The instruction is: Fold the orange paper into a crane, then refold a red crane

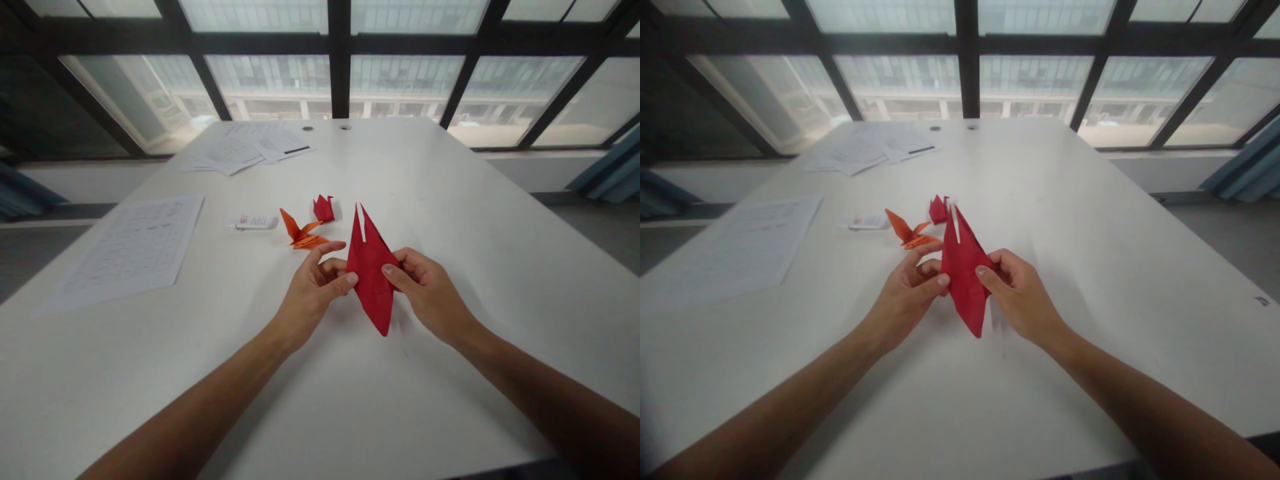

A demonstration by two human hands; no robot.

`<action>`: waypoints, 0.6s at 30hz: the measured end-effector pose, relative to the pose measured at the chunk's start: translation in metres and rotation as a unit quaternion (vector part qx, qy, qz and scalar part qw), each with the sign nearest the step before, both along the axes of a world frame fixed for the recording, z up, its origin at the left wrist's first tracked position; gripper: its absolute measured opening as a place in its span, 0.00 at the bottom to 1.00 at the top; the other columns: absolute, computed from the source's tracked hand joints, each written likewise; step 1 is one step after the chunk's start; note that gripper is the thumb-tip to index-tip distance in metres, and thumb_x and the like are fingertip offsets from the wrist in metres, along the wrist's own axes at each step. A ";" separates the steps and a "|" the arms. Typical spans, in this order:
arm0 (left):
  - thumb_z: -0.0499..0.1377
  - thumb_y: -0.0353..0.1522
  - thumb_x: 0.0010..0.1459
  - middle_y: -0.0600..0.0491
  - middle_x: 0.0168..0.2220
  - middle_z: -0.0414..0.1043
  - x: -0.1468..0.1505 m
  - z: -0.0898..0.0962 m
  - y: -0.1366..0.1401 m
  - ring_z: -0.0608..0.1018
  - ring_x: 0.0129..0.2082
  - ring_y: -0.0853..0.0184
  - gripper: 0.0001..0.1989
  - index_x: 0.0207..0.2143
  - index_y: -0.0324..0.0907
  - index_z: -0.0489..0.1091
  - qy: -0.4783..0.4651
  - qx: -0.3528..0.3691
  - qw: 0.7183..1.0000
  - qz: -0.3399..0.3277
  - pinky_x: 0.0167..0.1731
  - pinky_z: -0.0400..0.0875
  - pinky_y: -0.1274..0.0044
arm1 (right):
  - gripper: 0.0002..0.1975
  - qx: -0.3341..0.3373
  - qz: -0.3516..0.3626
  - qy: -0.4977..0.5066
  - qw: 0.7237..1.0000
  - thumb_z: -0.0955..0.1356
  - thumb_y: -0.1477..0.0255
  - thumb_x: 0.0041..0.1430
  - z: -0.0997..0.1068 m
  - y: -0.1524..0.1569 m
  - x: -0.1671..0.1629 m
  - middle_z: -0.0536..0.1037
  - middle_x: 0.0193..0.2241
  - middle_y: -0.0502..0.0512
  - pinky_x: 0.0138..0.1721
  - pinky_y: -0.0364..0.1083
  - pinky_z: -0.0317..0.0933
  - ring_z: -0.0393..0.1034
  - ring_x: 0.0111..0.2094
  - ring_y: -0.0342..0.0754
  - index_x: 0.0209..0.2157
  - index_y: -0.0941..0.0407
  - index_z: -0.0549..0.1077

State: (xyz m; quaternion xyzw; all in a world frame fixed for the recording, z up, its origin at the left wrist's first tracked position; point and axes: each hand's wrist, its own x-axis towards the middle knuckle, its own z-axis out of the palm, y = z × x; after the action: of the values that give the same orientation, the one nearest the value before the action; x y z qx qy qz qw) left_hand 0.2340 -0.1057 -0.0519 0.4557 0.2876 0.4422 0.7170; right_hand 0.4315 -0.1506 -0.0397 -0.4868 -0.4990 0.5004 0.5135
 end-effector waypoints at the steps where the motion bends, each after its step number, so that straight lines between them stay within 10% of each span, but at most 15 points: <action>1: 0.71 0.33 0.56 0.56 0.35 0.77 0.000 -0.001 0.000 0.74 0.32 0.71 0.24 0.53 0.47 0.69 0.014 0.010 1.000 0.009 0.34 0.67 0.77 | 0.08 0.000 0.001 0.009 1.000 0.70 0.65 0.66 0.000 0.000 0.000 0.80 0.31 0.49 0.34 0.46 0.70 0.74 0.31 0.46 0.41 0.54 0.72; 6: 0.66 0.31 0.60 0.59 0.31 0.71 -0.001 0.000 0.002 0.72 0.29 0.72 0.25 0.58 0.51 0.66 0.045 0.065 0.996 0.043 0.33 0.69 0.78 | 0.25 0.073 -0.019 -0.040 0.996 0.70 0.67 0.66 -0.004 -0.002 0.000 0.80 0.38 0.50 0.33 0.48 0.73 0.76 0.32 0.47 0.62 0.45 0.64; 18: 0.59 0.31 0.66 0.48 0.49 0.74 0.000 0.000 -0.006 0.76 0.41 0.65 0.19 0.58 0.46 0.72 0.299 0.248 0.915 0.107 0.40 0.74 0.75 | 0.18 0.195 -0.021 -0.301 0.933 0.64 0.69 0.71 -0.007 -0.001 0.006 0.79 0.51 0.55 0.50 0.52 0.69 0.76 0.46 0.52 0.60 0.48 0.71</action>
State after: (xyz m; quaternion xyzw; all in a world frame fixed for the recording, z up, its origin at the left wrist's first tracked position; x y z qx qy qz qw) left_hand 0.2341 -0.1121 -0.0522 0.6963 0.4165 0.4163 0.4104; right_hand 0.4372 -0.1513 -0.0467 -0.5148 -0.7077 0.2123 0.4347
